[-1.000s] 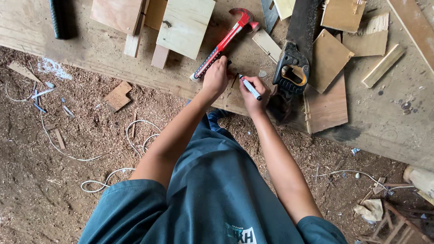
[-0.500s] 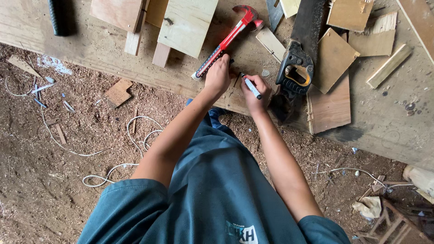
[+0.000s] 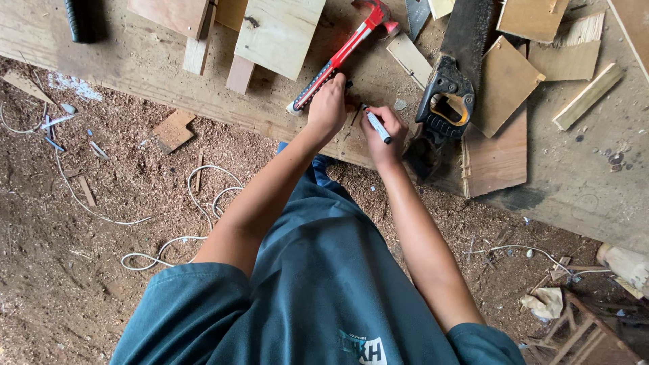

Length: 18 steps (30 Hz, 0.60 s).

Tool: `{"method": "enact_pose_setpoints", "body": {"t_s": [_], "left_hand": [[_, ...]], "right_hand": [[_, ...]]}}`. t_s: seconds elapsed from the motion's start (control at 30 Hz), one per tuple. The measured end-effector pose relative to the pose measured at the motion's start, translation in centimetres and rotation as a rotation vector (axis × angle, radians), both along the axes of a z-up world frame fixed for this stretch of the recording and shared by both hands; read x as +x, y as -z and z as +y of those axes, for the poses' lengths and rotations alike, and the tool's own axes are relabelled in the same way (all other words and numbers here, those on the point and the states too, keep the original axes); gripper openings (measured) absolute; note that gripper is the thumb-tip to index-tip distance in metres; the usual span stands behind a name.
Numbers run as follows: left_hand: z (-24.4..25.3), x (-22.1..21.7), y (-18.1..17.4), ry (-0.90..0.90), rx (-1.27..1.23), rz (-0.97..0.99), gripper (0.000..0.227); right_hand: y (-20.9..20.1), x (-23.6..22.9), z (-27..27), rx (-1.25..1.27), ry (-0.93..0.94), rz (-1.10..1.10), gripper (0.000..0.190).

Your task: The person assembles small wooden pieces on a workbench, using a hammer to tap components together. They then measure and mark a small wood piece with a marker and triangle ruler, and cut it with a hand saw. The person handles various wood pieces and tools throughout the process.

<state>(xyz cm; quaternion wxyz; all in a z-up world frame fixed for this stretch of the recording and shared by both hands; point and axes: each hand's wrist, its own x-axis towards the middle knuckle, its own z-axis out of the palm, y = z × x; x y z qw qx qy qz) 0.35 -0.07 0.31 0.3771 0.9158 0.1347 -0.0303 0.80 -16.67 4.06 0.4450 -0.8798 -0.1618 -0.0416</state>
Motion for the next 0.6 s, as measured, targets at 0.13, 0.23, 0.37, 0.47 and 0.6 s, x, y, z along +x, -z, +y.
{"method": "enact_pose_setpoints", "body": {"t_s": [0.13, 0.23, 0.37, 0.47, 0.6], "left_hand": [[-0.27, -0.33, 0.26, 0.001, 0.038, 0.001, 0.043], [-0.27, 0.16, 0.19, 0.007, 0.035, 0.023, 0.045], [-0.46, 0.23, 0.04, -0.007, 0.022, 0.044, 0.047], [-0.42, 0.03, 0.09, -0.013, 0.026, 0.07, 0.046], [-0.72, 0.41, 0.33, -0.018, 0.054, 0.085, 0.042]], "right_hand": [[-0.53, -0.27, 0.14, -0.015, -0.04, 0.007, 0.013], [-0.93, -0.16, 0.38, -0.02, -0.082, 0.053, 0.011], [-1.08, -0.43, 0.37, -0.034, -0.106, 0.026, 0.01], [-0.88, -0.57, 0.48, -0.061, -0.124, 0.082, 0.007], [-0.82, -0.09, 0.24, -0.091, -0.165, 0.06, 0.009]]}}
